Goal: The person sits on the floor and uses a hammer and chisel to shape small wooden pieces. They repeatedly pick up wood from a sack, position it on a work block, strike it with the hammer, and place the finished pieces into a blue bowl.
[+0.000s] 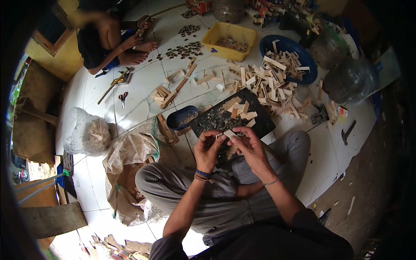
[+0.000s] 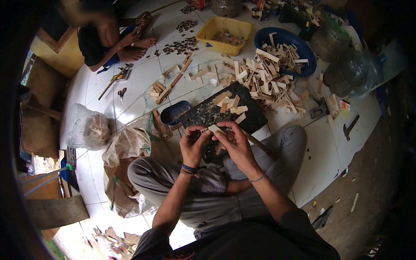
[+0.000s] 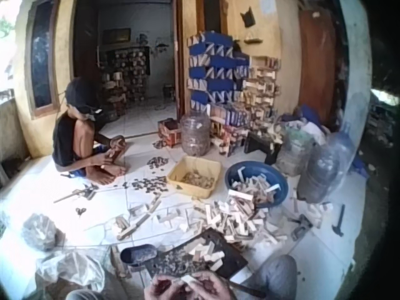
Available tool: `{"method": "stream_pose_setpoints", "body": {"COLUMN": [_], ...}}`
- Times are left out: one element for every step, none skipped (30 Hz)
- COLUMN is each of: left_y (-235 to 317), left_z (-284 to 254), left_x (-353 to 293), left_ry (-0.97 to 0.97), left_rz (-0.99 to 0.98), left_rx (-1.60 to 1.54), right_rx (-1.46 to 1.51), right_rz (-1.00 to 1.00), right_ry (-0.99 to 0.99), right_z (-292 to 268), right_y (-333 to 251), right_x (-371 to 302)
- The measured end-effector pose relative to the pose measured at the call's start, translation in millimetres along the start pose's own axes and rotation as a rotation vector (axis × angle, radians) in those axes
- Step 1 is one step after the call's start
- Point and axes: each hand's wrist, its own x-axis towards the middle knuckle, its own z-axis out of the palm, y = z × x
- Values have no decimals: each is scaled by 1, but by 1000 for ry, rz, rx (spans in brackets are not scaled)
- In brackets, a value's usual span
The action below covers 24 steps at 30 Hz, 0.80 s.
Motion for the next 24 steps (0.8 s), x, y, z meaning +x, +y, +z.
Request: {"method": "stream_pose_setpoints", "body": {"left_y": [0,0,-1,-2,-4,-5,-6,-8,-10,-11,-12,-13,-13,-14,-14,-14,-14,-15,-15,-16,-16,-16,-17,-17], "left_z": [0,-3,-5,-6,-8,-11,-13,-15,-16,-18,-19,-20,-21,-22,-22,-23,-24,-24,-25,-25,-26,-27,-27,-28], "left_x": [0,2,3,5,7,9,10,11,12,14,14,15,15,15,15,15,15,16,16,17,18,18,18,18], "left_ry": [19,-17,10,37,54,43,27,25,23,-4,-32,-46,-62,-76,-92,-108,-101,-93,-91,-85,-85,-79,-89,-94], "left_rz": [-59,-74,-61,-48,-17,-60,-43,-49,-62,-75,-46,-39,-31,-27,-21,-15,-18,-21,-18,-25,-27,-40,-25,-21], "left_rx": [-42,-22,-35,-47,-67,-56,-70,-81,-99,-50,-47,-40,-39,-33,-34,-34,-22,-11,-14,8,16,15,34,43], "right_rx": [-1,-6,-11,-17,-7,3,14,3,-6,-16,-18,-21,-24,-17,-11,-6,5,15,24,15,5,-9,-10,-16], "right_rz": [9,2,2,1,4,7,7,12,12,13,8,2,-4,-6,-8,-11,-12,-13,-14,-13,-11,-3,-6,-4], "right_ry": [12,18,23,27,35,46,49,53,50,47,54,60,66,71,76,81,94,107,119,123,126,131,131,132], "right_z": [1,0,-1,-2,-2,-3,-3,-4,-6,-8,-10,-12,-13,-15,-17,-18,-19,-20,-21,-22,-22,-23,-24,-24], "right_y": [0,1,1,2,3,5,7,8,10,11,12,13,14,15,15,15,15,15,15,15,15,15,15,16], "right_x": [0,0,0,0,0,-1,-2,-3,-3,-4,-6,-7,-8,-9,-10,-11,-12,-13,-14,-15,-16,-17,-18,-18]}}
